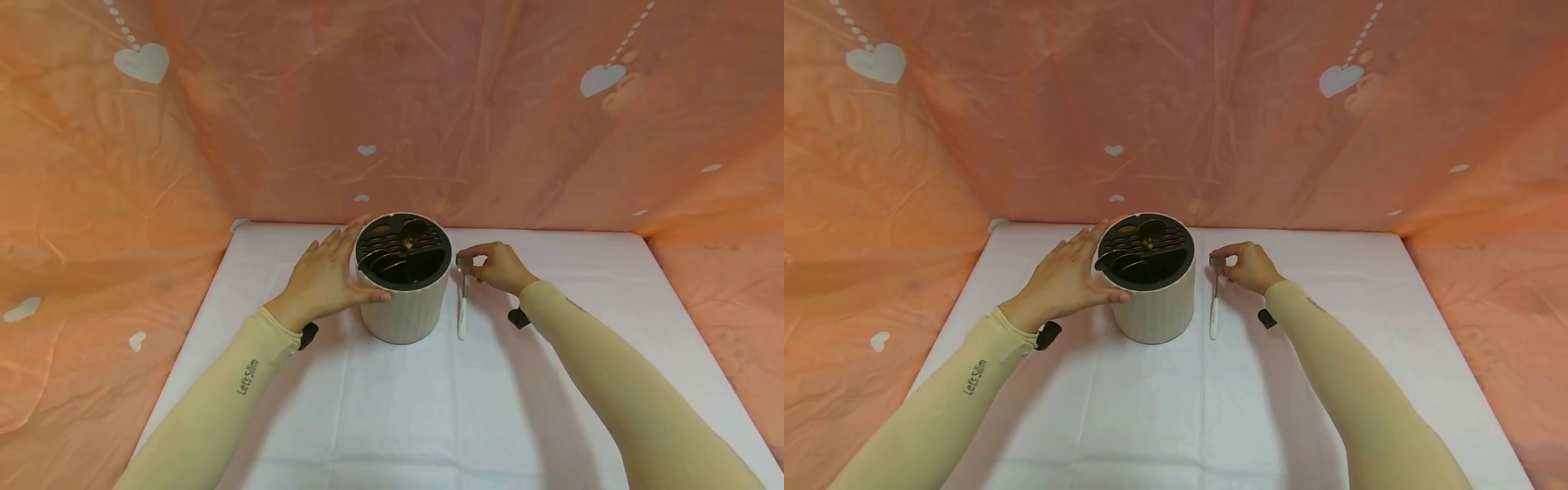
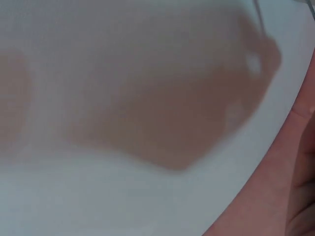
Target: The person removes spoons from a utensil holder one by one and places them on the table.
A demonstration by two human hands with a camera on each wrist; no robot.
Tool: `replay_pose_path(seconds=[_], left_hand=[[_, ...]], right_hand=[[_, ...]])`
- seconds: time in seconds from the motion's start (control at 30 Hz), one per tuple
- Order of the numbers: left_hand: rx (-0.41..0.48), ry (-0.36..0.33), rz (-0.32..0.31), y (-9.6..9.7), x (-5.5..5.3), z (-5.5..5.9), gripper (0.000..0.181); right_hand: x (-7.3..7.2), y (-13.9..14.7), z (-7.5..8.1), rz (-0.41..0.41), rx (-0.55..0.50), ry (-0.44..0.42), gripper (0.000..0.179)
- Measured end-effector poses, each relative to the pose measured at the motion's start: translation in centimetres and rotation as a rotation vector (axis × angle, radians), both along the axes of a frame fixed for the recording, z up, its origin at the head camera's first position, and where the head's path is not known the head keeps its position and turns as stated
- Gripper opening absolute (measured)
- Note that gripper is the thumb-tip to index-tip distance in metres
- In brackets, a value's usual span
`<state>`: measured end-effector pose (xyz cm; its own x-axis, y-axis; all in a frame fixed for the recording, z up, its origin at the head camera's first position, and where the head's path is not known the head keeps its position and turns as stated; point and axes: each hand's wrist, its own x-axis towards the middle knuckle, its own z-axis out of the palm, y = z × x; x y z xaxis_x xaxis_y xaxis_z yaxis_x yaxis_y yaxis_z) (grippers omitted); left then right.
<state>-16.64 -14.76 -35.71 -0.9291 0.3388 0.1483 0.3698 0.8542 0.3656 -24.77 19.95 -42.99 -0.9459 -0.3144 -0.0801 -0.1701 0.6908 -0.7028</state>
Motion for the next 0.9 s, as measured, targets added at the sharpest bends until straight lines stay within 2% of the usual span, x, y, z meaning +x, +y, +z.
replay_pose_path(seconds=[0.3,0.6,0.9], left_hand=[[-0.004,0.003,-0.007,0.0,0.0,-0.1,0.124],[-0.005,0.006,0.001,0.0,0.0,-0.2,0.124],[-0.011,0.006,0.007,0.0,0.0,-0.2,0.125]], right_hand=[[0.0,-0.3,-1.1,0.019,0.005,0.033,0.036],[-0.1,-0.2,-2.5,0.031,0.102,0.106,0.032],[0.3,0.0,-3.4,0.040,0.116,0.120,0.026]])
